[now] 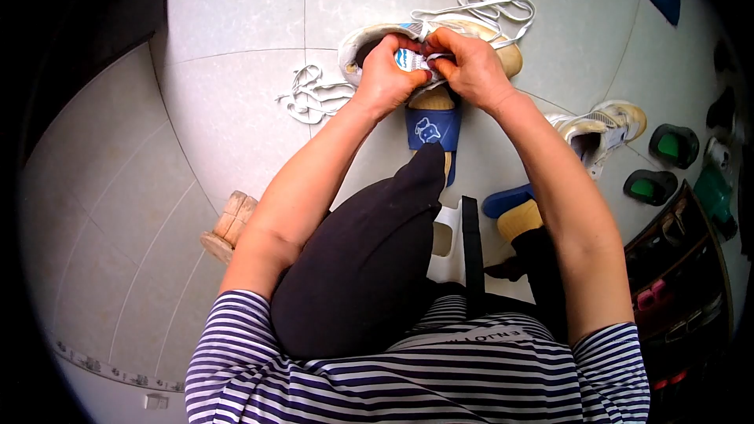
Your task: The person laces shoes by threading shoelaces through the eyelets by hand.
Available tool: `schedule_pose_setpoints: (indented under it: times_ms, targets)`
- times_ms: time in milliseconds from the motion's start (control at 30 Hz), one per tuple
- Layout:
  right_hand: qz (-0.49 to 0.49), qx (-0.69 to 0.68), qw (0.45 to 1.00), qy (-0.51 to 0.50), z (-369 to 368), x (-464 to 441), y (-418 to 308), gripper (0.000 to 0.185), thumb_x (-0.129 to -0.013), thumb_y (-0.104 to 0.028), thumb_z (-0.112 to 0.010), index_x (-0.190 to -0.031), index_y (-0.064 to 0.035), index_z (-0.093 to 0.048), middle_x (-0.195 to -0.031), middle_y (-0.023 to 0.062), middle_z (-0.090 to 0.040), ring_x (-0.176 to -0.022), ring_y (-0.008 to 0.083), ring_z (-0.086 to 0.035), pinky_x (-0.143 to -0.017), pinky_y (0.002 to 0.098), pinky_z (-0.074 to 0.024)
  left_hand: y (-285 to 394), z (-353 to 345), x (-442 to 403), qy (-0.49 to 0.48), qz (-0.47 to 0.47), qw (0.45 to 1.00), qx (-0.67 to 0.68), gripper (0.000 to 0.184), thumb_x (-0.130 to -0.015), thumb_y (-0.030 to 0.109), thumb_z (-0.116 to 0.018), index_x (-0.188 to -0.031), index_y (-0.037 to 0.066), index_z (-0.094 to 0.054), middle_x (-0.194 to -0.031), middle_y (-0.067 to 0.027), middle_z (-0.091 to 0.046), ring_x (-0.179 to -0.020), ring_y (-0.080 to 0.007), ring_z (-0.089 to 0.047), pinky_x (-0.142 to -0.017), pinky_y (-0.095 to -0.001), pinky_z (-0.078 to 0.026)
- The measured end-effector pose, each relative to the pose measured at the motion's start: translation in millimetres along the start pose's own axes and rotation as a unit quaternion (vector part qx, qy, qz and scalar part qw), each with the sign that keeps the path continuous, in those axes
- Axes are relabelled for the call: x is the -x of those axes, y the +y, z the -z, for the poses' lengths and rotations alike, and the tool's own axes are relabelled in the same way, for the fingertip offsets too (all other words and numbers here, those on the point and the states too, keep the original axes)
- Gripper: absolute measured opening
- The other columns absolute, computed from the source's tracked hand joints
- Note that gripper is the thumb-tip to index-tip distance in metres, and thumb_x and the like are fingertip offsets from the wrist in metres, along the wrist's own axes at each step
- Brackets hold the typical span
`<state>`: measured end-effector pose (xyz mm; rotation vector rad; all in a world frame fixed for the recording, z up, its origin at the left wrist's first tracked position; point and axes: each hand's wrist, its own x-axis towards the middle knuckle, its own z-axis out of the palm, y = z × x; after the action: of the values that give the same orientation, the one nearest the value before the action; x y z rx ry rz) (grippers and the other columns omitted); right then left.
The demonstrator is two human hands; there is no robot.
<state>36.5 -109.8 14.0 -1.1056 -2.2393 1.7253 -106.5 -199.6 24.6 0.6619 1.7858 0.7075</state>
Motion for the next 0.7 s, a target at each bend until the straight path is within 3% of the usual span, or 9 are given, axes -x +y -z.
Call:
schedule_pose_setpoints:
  times_ms: [133, 200, 233, 333, 700]
  targets:
    - [0.003, -0.053, 0.997, 0.059, -2.4, 12.7, -0.5, 0.022, -0.076, -0.005, -0.061, -0.098, -0.0055, -0.059, -0.089, 0.0114, -0.066, -0.083, 0.0315, -0.062, -0.075, 0.0391, -0.0490, -7.0, 0.1, -5.5, -0.004, -0.008, 1.000, -0.003, 0.039, -0.067, 0.003, -0.070, -0.104, 0.000, -0.059, -0.095, -0.0073, -0.063, -0.085, -0.0138, -0.059, -0.078, -0.0266, -0.048]
    - [0.081, 0.085, 0.960, 0.255, -3.0, 23.4, -5.5, 0.018, -0.076, -0.007, -0.063, -0.094, -0.0051, -0.061, -0.083, 0.0115, -0.062, -0.076, 0.0316, -0.061, -0.071, 0.0394, -0.0484, -6.5, 0.1, -4.3, -0.004, -0.008, 1.000, -0.012, 0.038, -0.067, 0.002, -0.070, -0.104, 0.000, -0.059, -0.095, -0.0071, -0.063, -0.085, -0.0134, -0.059, -0.077, -0.0262, -0.048]
    - [0.082, 0.086, 0.960, 0.255, -5.1, 30.2, -8.4, 0.018, -0.076, -0.007, -0.063, -0.094, -0.0051, -0.061, -0.083, 0.0115, -0.062, -0.076, 0.0316, -0.061, -0.071, 0.0394, -0.0484, -5.9, 0.4, -4.5, -0.004, -0.006, 1.000, -0.023, 0.038, -0.068, 0.001, -0.070, -0.105, -0.001, -0.060, -0.095, -0.0069, -0.063, -0.085, -0.0131, -0.059, -0.076, -0.0258, -0.049]
    - [-0.067, -0.010, 0.978, 0.198, -23.0, 48.9, -14.2, 0.010, -0.075, -0.010, -0.066, -0.082, -0.0049, -0.063, -0.077, 0.0116, -0.059, -0.073, 0.0304, -0.059, -0.065, 0.0389, -0.0466, -12.3, -0.5, -5.9, -0.011, 0.017, 0.998, 0.055, 0.036, -0.065, 0.005, -0.069, -0.100, -0.001, -0.062, -0.094, -0.0109, -0.065, -0.085, -0.0168, -0.061, -0.078, -0.0269, -0.048]
    - [-0.063, 0.182, 0.968, 0.159, -29.1, 29.8, -24.6, 0.013, -0.076, -0.017, -0.063, -0.075, -0.0041, -0.060, -0.073, 0.0133, -0.062, -0.066, 0.0325, -0.060, -0.060, 0.0413, -0.0474, -4.5, 4.1, -3.4, -0.031, 0.001, 0.999, 0.012, 0.035, -0.068, 0.004, -0.068, -0.102, -0.001, -0.062, -0.097, -0.0097, -0.064, -0.088, -0.0161, -0.060, -0.081, -0.0271, -0.047]
